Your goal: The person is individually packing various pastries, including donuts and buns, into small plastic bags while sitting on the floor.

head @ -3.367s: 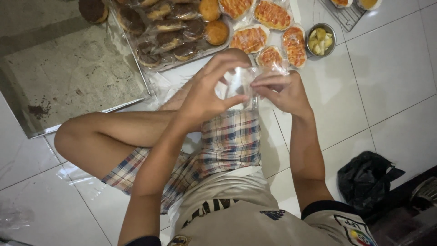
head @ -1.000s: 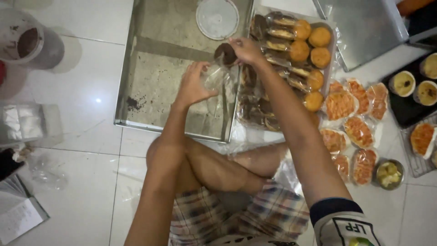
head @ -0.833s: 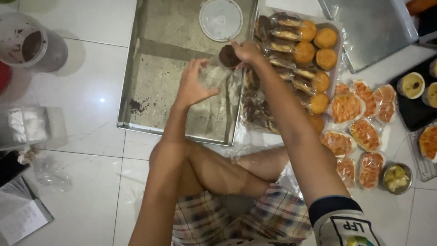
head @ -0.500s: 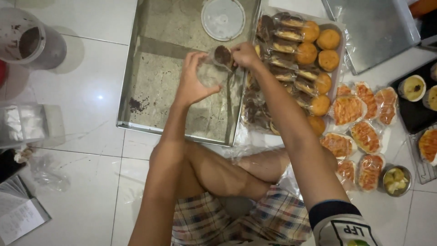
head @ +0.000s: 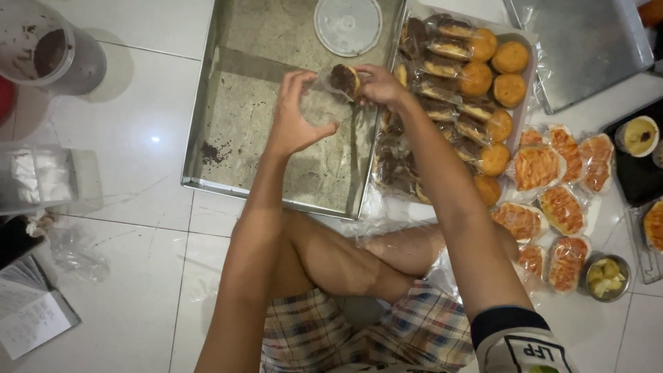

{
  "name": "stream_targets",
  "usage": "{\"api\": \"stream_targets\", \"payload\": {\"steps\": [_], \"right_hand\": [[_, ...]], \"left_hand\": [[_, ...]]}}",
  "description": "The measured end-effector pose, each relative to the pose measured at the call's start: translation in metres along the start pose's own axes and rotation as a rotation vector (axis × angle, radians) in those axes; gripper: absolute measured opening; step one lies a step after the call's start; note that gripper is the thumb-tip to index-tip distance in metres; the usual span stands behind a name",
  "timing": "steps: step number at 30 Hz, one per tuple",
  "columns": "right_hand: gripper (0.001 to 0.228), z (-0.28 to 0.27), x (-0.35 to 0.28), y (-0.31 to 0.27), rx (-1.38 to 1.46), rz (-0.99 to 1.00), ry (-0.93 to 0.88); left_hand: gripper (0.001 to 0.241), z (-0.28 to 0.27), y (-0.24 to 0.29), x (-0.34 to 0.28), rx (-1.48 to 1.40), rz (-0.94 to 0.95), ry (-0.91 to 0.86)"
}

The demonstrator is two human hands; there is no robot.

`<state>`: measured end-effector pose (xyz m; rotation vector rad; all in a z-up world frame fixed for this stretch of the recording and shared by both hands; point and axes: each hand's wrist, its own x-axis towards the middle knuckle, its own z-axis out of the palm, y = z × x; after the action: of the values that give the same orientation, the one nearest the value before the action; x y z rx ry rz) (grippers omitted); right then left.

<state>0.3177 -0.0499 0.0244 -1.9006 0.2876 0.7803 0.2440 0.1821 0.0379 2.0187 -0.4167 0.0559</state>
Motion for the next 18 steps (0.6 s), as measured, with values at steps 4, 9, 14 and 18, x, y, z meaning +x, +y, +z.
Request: {"api": "stream_targets", "payload": {"steps": [4,9,14,18], "right_hand": [[0.084,-0.002,-0.007,-0.003,-0.022,0.017,-0.033],[0.094,0.002,-0.008,-0.004,-0.209,-0.106,-0.048],[0.086,0.008,-0.001,-0.003,-0.223,-0.199,-0.068],[0.073,0.019,-0.020,-0.018,-0.100,-0.125,-0.043]], "left_hand": [[0.085,0.001,0.002,0.001,-0.005,0.015,0.002],[0.086,0.000,0.004,0.000,-0.025,0.009,-0.003],[0.087,-0.001,0.009,-0.001,-0.029,0.010,0.003],[0.085,-0.004,0.016,-0.001,-0.045,0.019,0.007]]}}
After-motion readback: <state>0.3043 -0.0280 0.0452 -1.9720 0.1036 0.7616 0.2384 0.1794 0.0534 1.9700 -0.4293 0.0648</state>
